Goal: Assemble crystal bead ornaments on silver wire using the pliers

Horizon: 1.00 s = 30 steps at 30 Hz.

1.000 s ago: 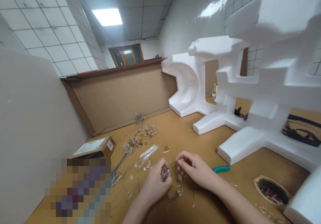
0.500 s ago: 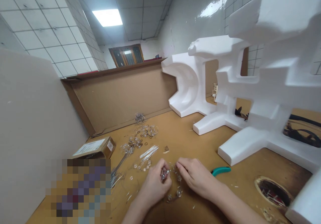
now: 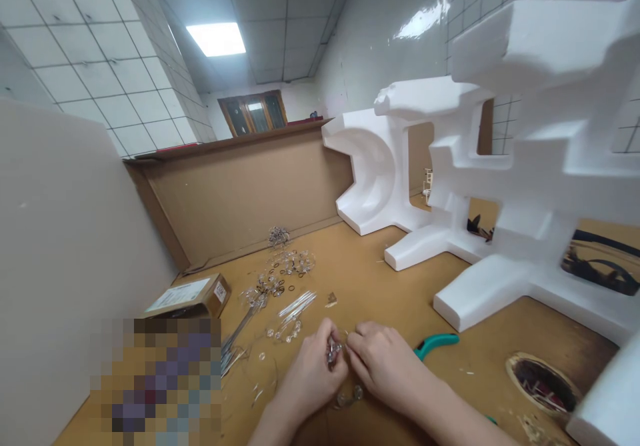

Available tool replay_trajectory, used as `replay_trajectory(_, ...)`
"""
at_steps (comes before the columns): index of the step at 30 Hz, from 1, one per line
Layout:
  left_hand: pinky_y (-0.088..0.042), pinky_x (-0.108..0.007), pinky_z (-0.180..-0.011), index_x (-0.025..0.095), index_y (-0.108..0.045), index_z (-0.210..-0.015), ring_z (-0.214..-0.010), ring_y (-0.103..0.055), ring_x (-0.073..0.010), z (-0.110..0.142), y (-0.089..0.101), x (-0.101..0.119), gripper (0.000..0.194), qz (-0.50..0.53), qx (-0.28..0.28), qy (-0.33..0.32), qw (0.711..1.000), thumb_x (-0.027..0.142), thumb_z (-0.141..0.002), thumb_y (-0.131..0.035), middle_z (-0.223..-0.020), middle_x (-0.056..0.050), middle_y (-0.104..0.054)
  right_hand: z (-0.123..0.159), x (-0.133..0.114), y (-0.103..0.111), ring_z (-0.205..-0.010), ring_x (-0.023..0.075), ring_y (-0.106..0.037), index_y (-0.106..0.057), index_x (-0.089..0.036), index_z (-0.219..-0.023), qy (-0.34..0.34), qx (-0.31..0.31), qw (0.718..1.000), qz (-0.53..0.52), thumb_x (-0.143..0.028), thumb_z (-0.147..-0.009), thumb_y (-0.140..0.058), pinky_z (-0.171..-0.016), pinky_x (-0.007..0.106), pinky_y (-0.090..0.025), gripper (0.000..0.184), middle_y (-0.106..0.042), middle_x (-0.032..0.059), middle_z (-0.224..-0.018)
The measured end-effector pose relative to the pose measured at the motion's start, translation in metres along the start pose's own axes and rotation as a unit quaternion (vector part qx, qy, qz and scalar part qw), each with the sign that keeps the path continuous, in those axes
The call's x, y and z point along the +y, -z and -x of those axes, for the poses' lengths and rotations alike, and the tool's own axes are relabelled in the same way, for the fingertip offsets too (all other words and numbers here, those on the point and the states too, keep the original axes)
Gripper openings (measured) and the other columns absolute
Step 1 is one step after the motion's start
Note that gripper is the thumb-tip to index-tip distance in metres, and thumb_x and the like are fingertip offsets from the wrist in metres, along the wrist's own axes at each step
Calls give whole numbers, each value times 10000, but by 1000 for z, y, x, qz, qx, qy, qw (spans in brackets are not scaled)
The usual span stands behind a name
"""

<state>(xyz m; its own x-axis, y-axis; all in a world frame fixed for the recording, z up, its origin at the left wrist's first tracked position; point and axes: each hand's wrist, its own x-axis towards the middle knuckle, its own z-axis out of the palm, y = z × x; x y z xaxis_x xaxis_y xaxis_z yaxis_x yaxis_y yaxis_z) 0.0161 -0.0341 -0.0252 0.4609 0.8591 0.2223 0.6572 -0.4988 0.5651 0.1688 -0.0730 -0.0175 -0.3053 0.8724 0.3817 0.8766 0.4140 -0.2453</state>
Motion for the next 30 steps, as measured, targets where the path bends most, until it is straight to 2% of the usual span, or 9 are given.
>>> replay_trajectory(4, -275, -203, -525, 218, -413, -767, -561, -413, -117, 0, -1, -1, 159, 5, -8, 3, 1000, 97, -667, -437, -611, 53, -453, 2, -1, -1, -643, 135, -493, -546, -185, -719, 19, -5, 1000, -4, -207, -855, -372, -554, 248, -267, 221, -551, 22, -711)
replay_trajectory(8, -286, -205, -541, 212, -431, -757, -585, -417, -119, 0, 0, -1, 142, 5, -4, -17, 1000, 96, -674, -424, -635, 44, -457, 3, 6, 4, -620, 122, -487, -538, -184, -670, 18, -1, 997, -76, -211, -846, -381, -563, 234, -289, 237, -552, 12, -683)
replay_trajectory(12, -301, -207, -560, 204, -447, -730, -591, -415, -117, -1, -1, -3, 124, 18, -10, -44, 999, 91, -691, -412, -630, 41, -455, -3, 16, 10, -584, 109, -480, -538, -174, -617, -25, 21, 975, -221, -226, -836, -411, -560, 215, -320, 258, -540, -3, -617)
replay_trajectory(15, -334, -208, -576, 199, -485, -774, -607, -431, -123, -1, 0, 0, 149, 35, -18, -51, 998, 91, -695, -421, -668, 28, -484, -8, 20, 11, -611, 114, -493, -564, -173, -674, -63, 50, 963, -259, -246, -832, -431, -571, 210, -343, 219, -548, -4, -633)
replay_trajectory(19, -401, -239, -730, 200, -549, -885, -792, -504, -153, -2, 9, 12, 238, 80, -41, -83, 992, 90, -697, -454, -872, -29, -543, -9, 20, 11, -644, 112, -510, -583, -182, -720, -67, 54, 957, -275, -236, -828, -446, -603, 207, -362, 183, -569, -8, -668)
replay_trajectory(22, -374, -287, -888, 218, -573, -970, -978, -494, -185, -3, 16, 17, 338, 110, -52, -92, 988, 78, -676, -486, -1038, -60, -545, -7, 20, 12, -659, 116, -518, -596, -186, -732, -61, 50, 954, -289, -228, -824, -454, -621, 214, -369, 174, -584, -2, -697)
replay_trajectory(24, -358, -317, -932, 232, -591, -990, -1037, -483, -197, -3, 19, 17, 361, 102, -57, -89, 989, 82, -678, -491, -1110, -66, -537, -7, 19, 13, -659, 120, -518, -599, -186, -729, -59, 49, 953, -293, -226, -820, -456, -623, 221, -370, 174, -586, 3, -702)
replay_trajectory(30, -335, -377, -956, 245, -625, -831, -1117, -446, -215, -1, 30, 19, 194, 40, -8, -89, 995, 145, -752, -478, -1217, -51, -497, -6, 17, 14, -636, 119, -509, -582, -187, -707, -59, 53, 949, -306, -225, -809, -459, -598, 220, -366, 165, -571, -1, -681)
